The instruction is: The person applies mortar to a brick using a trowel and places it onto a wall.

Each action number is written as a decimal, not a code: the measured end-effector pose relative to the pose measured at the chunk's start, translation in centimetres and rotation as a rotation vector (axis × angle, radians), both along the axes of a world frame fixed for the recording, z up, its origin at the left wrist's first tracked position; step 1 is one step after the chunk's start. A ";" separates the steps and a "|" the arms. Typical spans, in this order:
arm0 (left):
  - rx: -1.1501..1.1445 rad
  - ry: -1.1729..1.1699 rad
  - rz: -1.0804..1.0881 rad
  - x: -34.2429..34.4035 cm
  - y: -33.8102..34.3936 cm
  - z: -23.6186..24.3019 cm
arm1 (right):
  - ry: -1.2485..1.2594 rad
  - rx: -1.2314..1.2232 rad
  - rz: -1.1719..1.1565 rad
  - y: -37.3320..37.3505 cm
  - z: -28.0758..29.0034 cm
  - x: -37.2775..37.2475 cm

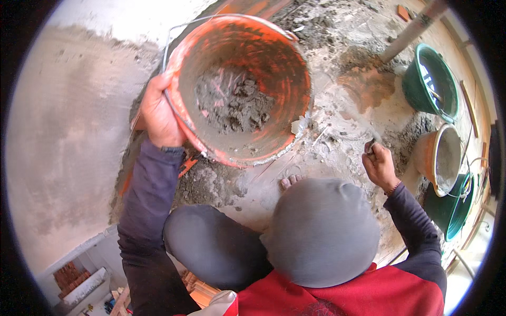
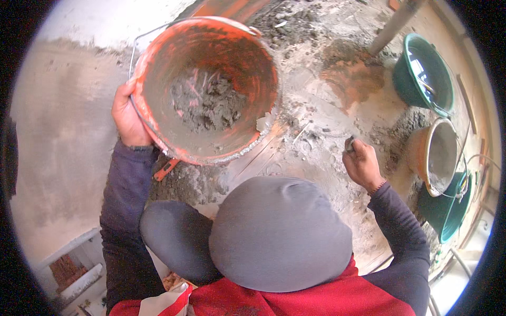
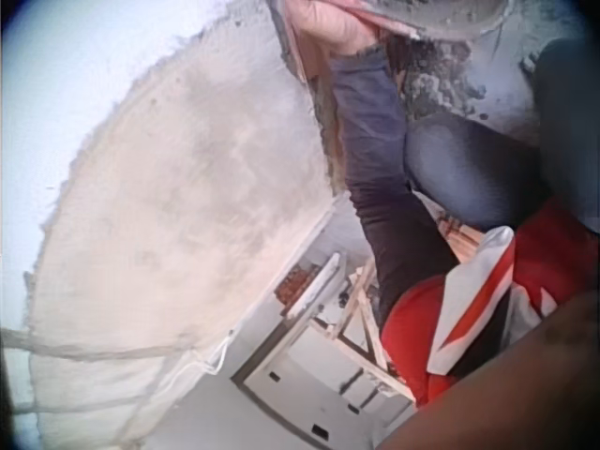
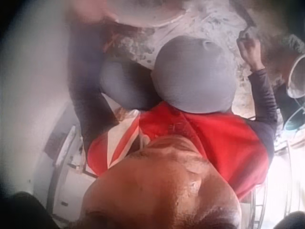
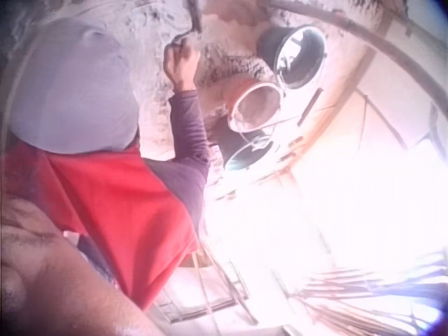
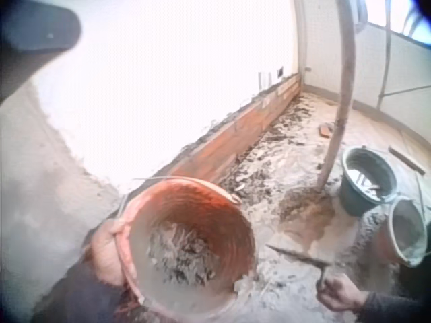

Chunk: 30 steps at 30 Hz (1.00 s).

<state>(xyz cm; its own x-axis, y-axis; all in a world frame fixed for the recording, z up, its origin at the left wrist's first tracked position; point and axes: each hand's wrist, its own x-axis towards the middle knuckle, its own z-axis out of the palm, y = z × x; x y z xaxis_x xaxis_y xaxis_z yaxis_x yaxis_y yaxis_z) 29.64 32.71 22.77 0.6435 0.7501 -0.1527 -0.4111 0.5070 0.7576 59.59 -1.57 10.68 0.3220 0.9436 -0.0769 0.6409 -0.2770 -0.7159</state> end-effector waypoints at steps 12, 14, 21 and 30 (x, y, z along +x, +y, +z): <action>0.197 0.227 -0.043 16.9 -0.3 -8.3 | 0.241 -0.490 0.014 -7.8 -1.4 3.4; 0.149 0.267 -0.073 16.2 1.1 -9.6 | 0.224 -0.430 -0.077 -8.4 0.1 3.5; 0.292 0.270 -0.138 18.0 -3.8 -7.4 | -0.065 -0.381 0.168 -0.9 4.2 4.9; 0.033 0.266 -0.227 16.9 -3.2 -10.6 | -0.392 -0.428 0.273 6.2 9.0 6.5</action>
<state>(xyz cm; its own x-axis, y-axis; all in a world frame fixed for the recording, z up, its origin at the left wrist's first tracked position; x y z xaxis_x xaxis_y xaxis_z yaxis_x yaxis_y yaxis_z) 46.54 29.48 12.20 0.7356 0.5993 -0.3157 -0.0764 0.5366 0.8404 66.12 4.66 19.64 0.1546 0.9077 -0.3901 0.9206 -0.2758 -0.2767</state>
